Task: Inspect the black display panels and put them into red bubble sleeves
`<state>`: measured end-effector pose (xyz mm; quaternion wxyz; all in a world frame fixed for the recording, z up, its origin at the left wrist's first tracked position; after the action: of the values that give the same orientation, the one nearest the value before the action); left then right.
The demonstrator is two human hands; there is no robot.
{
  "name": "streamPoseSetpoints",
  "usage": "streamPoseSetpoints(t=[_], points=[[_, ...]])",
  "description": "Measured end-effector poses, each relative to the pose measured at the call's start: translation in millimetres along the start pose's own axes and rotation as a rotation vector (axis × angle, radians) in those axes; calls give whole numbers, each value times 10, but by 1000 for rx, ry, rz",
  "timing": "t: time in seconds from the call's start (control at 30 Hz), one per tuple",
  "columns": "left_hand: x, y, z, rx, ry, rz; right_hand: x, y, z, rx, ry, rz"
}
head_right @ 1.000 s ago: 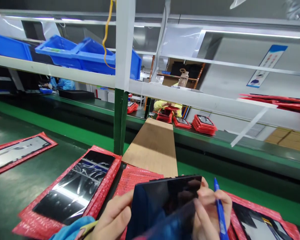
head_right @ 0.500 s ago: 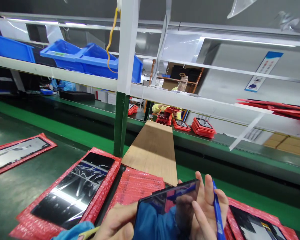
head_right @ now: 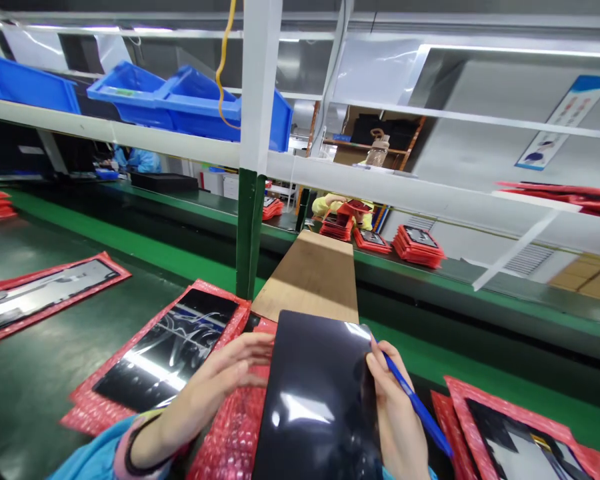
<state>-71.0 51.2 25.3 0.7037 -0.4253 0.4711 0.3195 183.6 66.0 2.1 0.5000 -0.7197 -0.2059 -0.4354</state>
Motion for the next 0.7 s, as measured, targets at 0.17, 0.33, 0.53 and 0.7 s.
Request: streamPoseSetpoints(t=[0.17, 0.33, 0.53, 0.7], points=[[443, 673, -292, -341, 256, 116, -411, 48, 241, 20, -91, -104], [668, 707, -475, -363, 435, 8, -727, 27, 311, 66, -65, -124], [714, 618, -414, -312, 548, -73, -887, 20, 240, 131, -28, -122], [699, 590, -262, -247, 554, -36, -890, -9, 129, 199, 24, -65]])
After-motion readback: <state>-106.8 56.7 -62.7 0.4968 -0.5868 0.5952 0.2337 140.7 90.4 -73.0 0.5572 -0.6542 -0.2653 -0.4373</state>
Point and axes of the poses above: each hand's wrist, its own z-axis towards the middle knuckle, its own y-axis out of the back of the hand, x = y × z, the point moved 6 cm from there along z, towards the middle knuckle, and after that the axes turned 7 degrees about z, right-handed, at the moved point
